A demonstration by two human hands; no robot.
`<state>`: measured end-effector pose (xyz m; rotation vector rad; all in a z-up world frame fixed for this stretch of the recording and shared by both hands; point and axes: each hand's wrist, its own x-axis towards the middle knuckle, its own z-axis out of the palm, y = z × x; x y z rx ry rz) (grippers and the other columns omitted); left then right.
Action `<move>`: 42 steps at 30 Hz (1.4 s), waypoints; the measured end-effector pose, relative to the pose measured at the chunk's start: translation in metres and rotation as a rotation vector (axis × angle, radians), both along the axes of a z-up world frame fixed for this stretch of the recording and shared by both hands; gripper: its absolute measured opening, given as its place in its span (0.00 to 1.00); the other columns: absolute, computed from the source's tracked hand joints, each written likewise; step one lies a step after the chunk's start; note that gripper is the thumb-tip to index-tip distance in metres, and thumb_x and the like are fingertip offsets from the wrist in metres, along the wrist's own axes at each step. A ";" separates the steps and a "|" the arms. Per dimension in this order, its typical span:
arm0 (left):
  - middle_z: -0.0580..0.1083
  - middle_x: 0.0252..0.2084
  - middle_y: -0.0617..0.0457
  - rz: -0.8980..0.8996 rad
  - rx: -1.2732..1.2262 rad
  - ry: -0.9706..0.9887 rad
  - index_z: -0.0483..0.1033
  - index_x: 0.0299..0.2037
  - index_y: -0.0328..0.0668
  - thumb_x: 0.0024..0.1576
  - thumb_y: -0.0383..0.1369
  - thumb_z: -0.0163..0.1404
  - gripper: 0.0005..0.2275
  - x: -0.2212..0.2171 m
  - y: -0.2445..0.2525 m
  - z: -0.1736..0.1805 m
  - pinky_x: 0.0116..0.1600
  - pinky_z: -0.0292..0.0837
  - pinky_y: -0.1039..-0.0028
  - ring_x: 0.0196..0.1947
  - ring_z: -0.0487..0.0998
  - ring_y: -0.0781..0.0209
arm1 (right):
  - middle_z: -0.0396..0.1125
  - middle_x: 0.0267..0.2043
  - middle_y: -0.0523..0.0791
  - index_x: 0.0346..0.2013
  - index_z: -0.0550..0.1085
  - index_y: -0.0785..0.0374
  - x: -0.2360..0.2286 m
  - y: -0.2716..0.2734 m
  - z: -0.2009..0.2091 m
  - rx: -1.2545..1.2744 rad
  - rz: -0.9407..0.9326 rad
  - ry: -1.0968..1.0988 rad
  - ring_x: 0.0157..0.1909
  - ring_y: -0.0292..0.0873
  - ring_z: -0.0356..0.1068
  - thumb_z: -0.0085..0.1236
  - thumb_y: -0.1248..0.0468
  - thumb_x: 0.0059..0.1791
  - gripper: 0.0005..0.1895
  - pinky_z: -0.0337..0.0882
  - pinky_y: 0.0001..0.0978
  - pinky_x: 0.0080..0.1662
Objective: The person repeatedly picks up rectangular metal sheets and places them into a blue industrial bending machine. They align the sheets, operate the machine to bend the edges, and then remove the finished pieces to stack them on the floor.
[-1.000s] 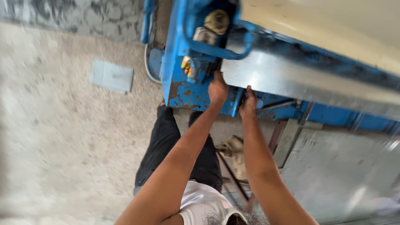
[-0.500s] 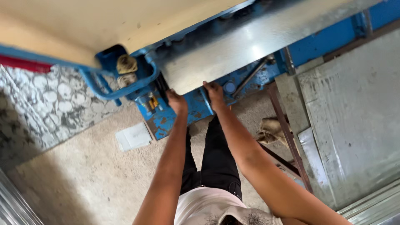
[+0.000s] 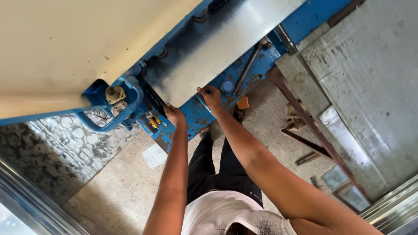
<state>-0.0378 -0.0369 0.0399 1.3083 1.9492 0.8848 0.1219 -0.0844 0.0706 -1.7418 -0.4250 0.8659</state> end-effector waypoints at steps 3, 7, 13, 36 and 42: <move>0.75 0.53 0.31 0.109 -0.430 -0.263 0.64 0.64 0.37 0.69 0.40 0.33 0.19 0.004 0.002 0.031 0.40 0.69 0.46 0.40 0.74 0.28 | 0.71 0.24 0.45 0.26 0.79 0.67 -0.002 0.002 -0.003 0.001 -0.010 -0.024 0.28 0.37 0.68 0.69 0.53 0.46 0.18 0.68 0.33 0.34; 0.70 0.60 0.37 0.069 -0.419 -0.272 0.59 0.68 0.41 0.68 0.41 0.33 0.21 -0.006 0.005 0.032 0.34 0.69 0.54 0.39 0.74 0.38 | 0.73 0.23 0.44 0.27 0.80 0.65 -0.006 0.003 -0.014 -0.039 -0.025 -0.010 0.27 0.36 0.70 0.70 0.53 0.44 0.16 0.69 0.32 0.34; 0.65 0.68 0.42 -0.026 -0.360 -0.338 0.54 0.72 0.45 0.68 0.41 0.32 0.23 -0.016 0.010 0.014 0.26 0.68 0.66 0.36 0.73 0.49 | 0.74 0.26 0.46 0.28 0.81 0.64 -0.009 0.007 -0.025 -0.036 -0.020 -0.023 0.29 0.38 0.72 0.70 0.53 0.45 0.16 0.70 0.34 0.35; 0.68 0.58 0.43 -0.038 -0.552 -0.346 0.44 0.77 0.48 0.71 0.44 0.28 0.25 -0.013 0.011 0.061 0.30 0.69 0.66 0.26 0.63 0.61 | 0.74 0.34 0.50 0.32 0.81 0.67 -0.008 0.007 -0.001 -0.117 -0.014 0.001 0.35 0.45 0.75 0.70 0.50 0.44 0.21 0.74 0.39 0.39; 0.69 0.56 0.45 -0.034 -0.554 -0.372 0.44 0.77 0.49 0.71 0.44 0.27 0.25 -0.014 0.011 0.061 0.29 0.66 0.65 0.25 0.60 0.61 | 0.75 0.32 0.50 0.33 0.81 0.66 -0.005 0.006 0.009 -0.151 0.010 0.066 0.35 0.45 0.76 0.69 0.49 0.45 0.20 0.75 0.40 0.39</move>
